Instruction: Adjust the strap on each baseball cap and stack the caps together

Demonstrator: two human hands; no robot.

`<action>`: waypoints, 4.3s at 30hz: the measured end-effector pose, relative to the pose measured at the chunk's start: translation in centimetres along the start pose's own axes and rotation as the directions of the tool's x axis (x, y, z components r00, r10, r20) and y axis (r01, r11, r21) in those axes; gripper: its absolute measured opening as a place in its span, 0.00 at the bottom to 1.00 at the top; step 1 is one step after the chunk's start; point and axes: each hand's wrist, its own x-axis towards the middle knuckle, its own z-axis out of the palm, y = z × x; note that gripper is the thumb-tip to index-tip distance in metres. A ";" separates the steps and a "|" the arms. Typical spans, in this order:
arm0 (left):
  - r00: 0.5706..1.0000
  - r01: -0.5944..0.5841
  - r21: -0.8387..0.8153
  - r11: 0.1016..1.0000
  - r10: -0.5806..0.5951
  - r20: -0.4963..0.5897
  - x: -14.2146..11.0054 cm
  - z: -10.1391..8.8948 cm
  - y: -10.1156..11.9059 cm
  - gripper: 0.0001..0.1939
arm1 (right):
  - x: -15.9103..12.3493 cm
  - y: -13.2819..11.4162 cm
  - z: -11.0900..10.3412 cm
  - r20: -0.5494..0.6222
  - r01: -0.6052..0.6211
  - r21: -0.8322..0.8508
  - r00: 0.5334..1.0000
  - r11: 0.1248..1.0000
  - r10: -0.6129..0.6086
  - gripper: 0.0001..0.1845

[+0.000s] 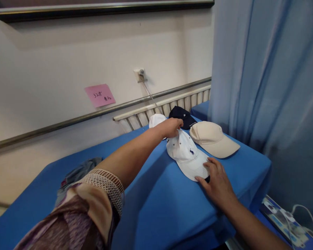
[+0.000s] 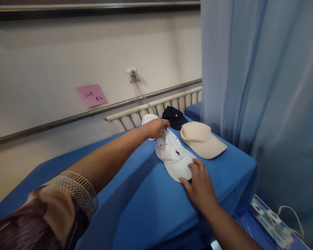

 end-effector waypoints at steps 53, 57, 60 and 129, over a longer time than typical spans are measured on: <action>0.675 0.574 -0.482 0.662 -0.715 -0.179 -28.0 16.1 -0.6 0.12 | 4.2 -19.4 11.9 0.393 0.105 0.499 0.857 0.860 -0.332 0.10; 0.471 0.725 -0.423 0.544 -0.839 -0.271 -30.4 15.3 -3.7 0.14 | 4.1 -19.3 17.2 0.528 -0.009 0.467 0.805 0.884 -0.271 0.06; 0.263 0.884 -0.274 0.379 -0.888 -0.378 -33.3 14.6 -6.1 0.18 | 4.0 -17.6 17.9 0.554 -0.013 0.539 0.759 0.842 -0.343 0.07; 0.645 0.260 -0.503 0.824 -0.536 -0.545 -29.5 12.8 0.7 0.15 | 7.4 -14.3 18.7 0.510 -0.361 0.667 0.859 0.652 -0.047 0.15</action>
